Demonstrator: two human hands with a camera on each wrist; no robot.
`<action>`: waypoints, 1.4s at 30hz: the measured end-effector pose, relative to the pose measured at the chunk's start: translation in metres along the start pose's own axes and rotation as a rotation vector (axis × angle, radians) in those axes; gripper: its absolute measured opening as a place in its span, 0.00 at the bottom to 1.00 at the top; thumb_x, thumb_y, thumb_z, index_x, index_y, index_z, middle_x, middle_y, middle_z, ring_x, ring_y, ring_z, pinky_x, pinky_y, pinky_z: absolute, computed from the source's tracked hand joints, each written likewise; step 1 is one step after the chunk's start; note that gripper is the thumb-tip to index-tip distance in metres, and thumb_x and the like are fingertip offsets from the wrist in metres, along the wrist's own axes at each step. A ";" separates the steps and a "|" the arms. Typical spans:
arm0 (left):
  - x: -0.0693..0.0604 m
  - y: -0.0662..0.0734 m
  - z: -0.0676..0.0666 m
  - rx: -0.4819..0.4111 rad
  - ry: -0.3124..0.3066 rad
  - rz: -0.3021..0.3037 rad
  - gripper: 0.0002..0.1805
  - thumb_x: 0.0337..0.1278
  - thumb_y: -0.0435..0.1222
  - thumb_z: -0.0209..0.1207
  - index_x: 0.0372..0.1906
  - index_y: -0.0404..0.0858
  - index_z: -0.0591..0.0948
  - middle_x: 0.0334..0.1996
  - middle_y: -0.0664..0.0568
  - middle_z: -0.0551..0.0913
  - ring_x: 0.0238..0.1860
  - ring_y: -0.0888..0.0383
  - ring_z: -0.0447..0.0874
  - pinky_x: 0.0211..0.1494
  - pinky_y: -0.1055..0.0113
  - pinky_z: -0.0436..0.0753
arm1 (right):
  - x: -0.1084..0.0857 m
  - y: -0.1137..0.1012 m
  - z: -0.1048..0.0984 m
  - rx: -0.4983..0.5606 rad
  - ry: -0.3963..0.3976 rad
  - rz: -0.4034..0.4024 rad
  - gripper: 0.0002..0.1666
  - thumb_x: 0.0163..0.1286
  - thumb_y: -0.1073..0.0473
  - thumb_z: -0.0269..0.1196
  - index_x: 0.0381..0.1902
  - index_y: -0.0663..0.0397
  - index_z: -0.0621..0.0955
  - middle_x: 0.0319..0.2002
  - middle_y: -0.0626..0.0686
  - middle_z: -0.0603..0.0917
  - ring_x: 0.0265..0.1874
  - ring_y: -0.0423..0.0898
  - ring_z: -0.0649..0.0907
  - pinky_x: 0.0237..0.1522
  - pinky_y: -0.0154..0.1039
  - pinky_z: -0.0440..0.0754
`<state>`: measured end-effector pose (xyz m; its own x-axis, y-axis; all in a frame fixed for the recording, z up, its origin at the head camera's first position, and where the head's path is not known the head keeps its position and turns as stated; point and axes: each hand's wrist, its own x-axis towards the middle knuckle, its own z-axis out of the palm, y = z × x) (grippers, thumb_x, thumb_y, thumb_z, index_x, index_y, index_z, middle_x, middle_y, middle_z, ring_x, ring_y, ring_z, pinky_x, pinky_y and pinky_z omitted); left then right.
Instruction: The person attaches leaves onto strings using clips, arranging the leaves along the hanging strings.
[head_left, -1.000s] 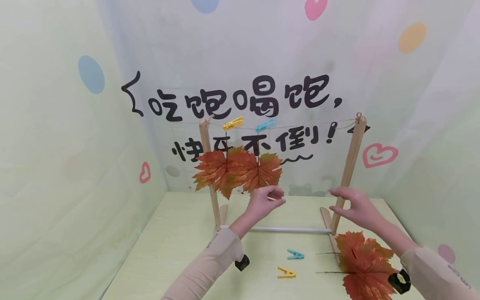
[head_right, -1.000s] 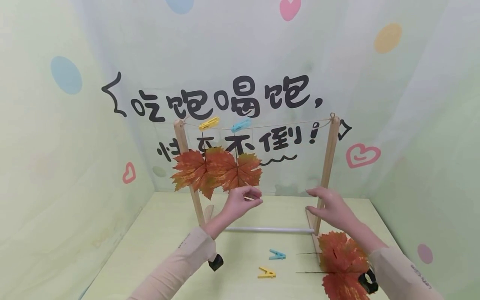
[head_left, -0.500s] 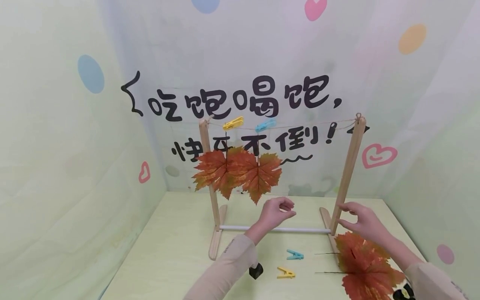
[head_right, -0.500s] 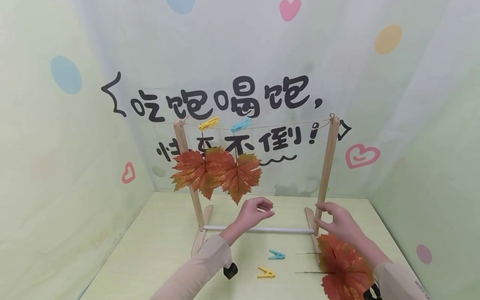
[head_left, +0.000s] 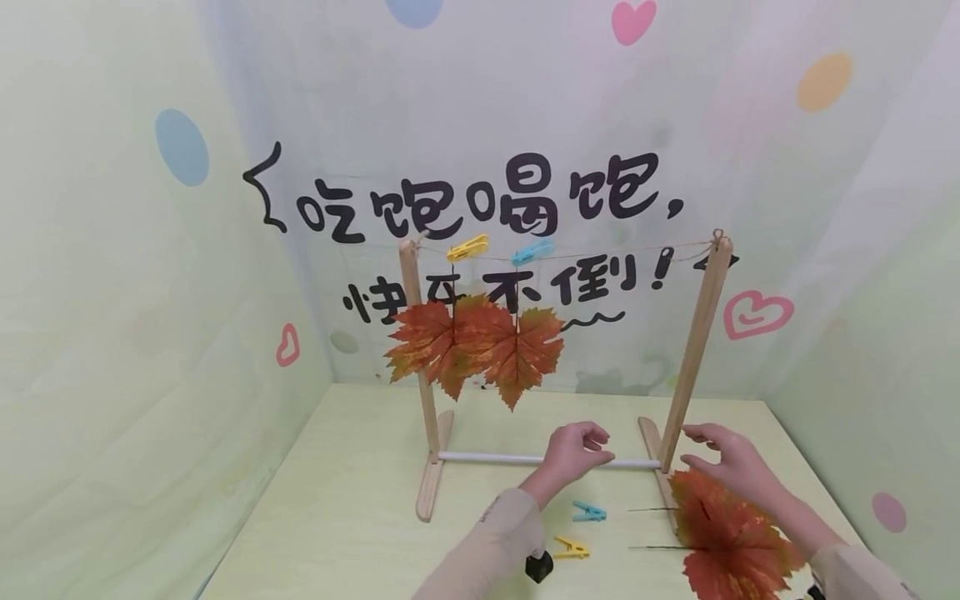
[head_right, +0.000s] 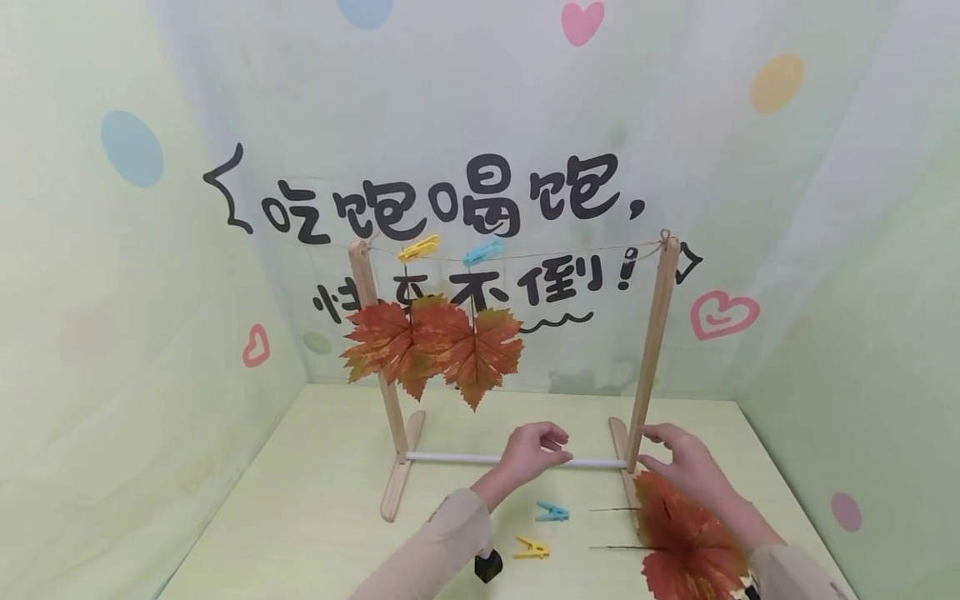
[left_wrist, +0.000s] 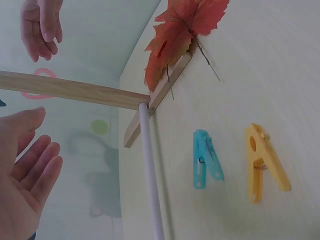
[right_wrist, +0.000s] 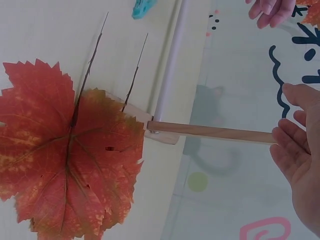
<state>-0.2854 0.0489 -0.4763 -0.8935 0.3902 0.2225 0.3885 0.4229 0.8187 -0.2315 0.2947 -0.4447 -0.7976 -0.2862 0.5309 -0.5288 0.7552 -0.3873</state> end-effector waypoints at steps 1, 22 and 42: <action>0.000 0.000 0.005 0.005 -0.009 -0.003 0.10 0.44 0.36 0.67 0.34 0.39 0.82 0.31 0.55 0.83 0.31 0.67 0.80 0.34 0.78 0.76 | -0.001 0.001 0.001 0.001 0.005 0.001 0.24 0.43 0.69 0.71 0.41 0.68 0.80 0.35 0.57 0.83 0.32 0.49 0.80 0.32 0.43 0.81; -0.024 0.001 0.089 0.025 -0.113 -0.061 0.12 0.39 0.36 0.69 0.33 0.37 0.83 0.29 0.53 0.84 0.28 0.70 0.77 0.31 0.81 0.73 | -0.015 0.011 0.010 0.059 -0.035 0.099 0.25 0.49 0.64 0.70 0.46 0.67 0.78 0.39 0.59 0.83 0.36 0.43 0.81 0.35 0.41 0.81; -0.045 -0.032 0.132 0.146 -0.131 -0.029 0.08 0.36 0.36 0.70 0.27 0.41 0.83 0.19 0.62 0.78 0.21 0.75 0.68 0.27 0.83 0.67 | -0.024 0.012 0.025 0.138 -0.111 0.245 0.25 0.52 0.63 0.68 0.48 0.67 0.77 0.39 0.57 0.83 0.38 0.52 0.80 0.38 0.45 0.81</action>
<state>-0.2274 0.1257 -0.5822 -0.8714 0.4754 0.1211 0.4003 0.5462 0.7358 -0.2256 0.2957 -0.4810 -0.9293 -0.1735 0.3261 -0.3447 0.7247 -0.5967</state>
